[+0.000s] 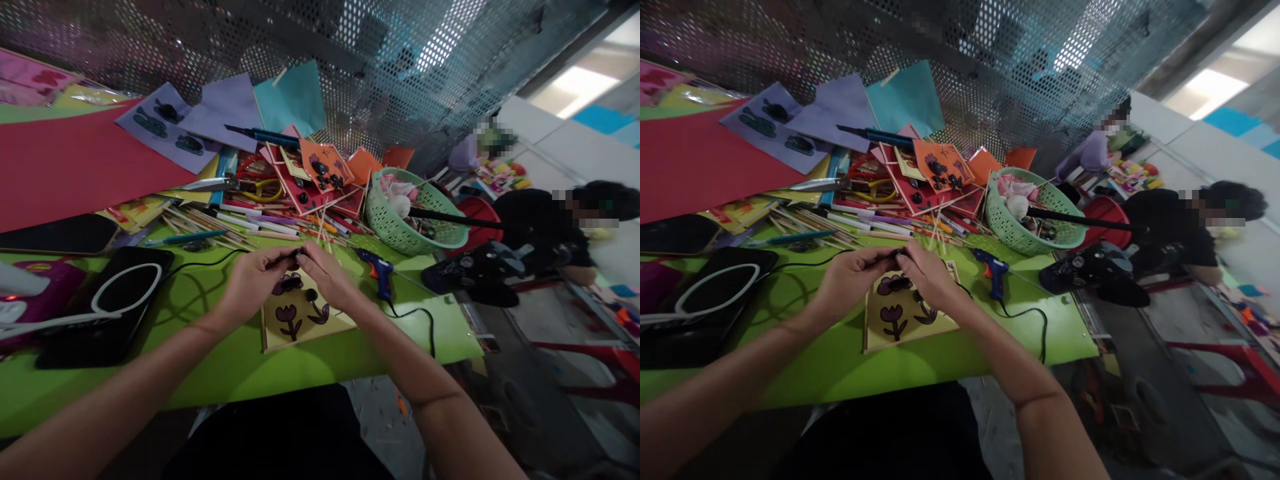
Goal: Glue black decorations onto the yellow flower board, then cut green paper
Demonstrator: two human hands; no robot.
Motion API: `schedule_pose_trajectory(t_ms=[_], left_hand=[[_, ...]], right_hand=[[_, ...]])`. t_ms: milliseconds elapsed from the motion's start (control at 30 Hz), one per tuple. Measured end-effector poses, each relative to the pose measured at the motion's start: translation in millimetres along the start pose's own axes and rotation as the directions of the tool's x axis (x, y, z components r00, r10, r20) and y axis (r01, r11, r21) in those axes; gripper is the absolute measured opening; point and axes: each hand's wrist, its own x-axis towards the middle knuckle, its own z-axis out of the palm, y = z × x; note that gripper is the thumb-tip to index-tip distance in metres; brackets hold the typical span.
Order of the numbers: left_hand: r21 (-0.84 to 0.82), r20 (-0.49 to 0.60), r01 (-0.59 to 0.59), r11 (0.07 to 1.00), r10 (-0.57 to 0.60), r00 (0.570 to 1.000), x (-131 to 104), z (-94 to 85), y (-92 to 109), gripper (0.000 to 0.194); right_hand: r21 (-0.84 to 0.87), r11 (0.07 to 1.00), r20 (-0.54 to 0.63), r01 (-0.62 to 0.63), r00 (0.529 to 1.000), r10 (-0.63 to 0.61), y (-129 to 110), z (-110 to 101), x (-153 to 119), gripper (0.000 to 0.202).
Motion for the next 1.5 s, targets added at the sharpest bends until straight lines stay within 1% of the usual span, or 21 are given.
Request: schedule_pose_trajectory(t_ms=[133, 300, 400, 567, 700, 800, 867, 967, 1033, 1233, 1400, 1500], left_hand=[[-0.025, 0.019, 0.010, 1.000, -0.009, 1.000, 0.5, 0.3, -4.1, 0.030], [-0.067, 0.029, 0.021, 0.998, -0.019, 0.999, 1.6, 2.0, -0.6, 0.029], [-0.054, 0.031, 0.010, 0.999, -0.008, 0.999, 1.2, 1.6, 0.5, 0.029], [-0.021, 0.013, -0.017, 1.000, 0.017, 1.000, -0.4, 0.4, -2.3, 0.029], [-0.032, 0.020, 0.009, 0.999, -0.008, 1.000, 0.1, 1.2, -1.3, 0.029], [-0.073, 0.031, 0.028, 0.997, -0.025, 0.999, 0.9, 1.5, 0.3, 0.031], [-0.085, 0.030, 0.032, 0.996, -0.030, 0.999, 1.0, 1.2, 0.8, 0.033], [-0.061, 0.024, 0.026, 0.998, -0.025, 0.999, 0.6, 0.4, 0.6, 0.035], [-0.050, 0.019, 0.017, 0.999, -0.016, 1.000, 0.1, 0.1, 0.5, 0.034], [-0.060, -0.005, -0.003, 0.998, 0.003, 1.000, 0.0, 0.9, 3.3, 0.027], [-0.138, 0.023, 0.014, 0.990, -0.011, 1.000, 2.6, 1.7, 7.7, 0.029], [-0.148, 0.021, 0.011, 0.989, -0.008, 1.000, 3.3, 1.5, 7.3, 0.030]], right_hand=[[0.000, 1.000, -0.003, 0.009, 1.000, -0.009, 1.9, 1.1, -0.7, 0.033], [0.059, 0.998, -0.004, -0.005, 1.000, 0.005, 4.0, 0.8, -1.6, 0.035], [0.102, 0.995, 0.004, -0.015, 1.000, 0.015, 3.0, 0.5, -1.3, 0.037], [0.103, 0.995, -0.009, -0.016, 1.000, 0.017, 0.1, 0.3, -0.9, 0.035], [0.133, 0.991, 0.000, -0.016, 1.000, 0.016, 0.6, -0.2, -1.2, 0.032], [0.178, 0.984, 0.003, -0.025, 1.000, 0.025, 1.4, -0.3, -0.9, 0.031], [0.239, 0.970, 0.006, -0.042, 0.999, 0.042, 1.7, -0.1, -0.1, 0.032], [0.346, 0.937, 0.016, -0.049, 0.999, 0.046, 1.7, 0.3, 1.5, 0.031], [0.381, 0.924, 0.024, -0.047, 0.999, 0.041, 1.5, 0.5, 2.3, 0.028], [0.346, 0.937, 0.012, -0.043, 0.999, 0.041, 0.9, 0.6, 2.1, 0.028], [0.318, 0.947, 0.009, -0.047, 0.999, 0.046, 0.3, -0.3, 2.1, 0.030], [0.323, 0.945, 0.004, -0.048, 0.999, 0.049, 0.8, 0.3, 2.5, 0.033]])
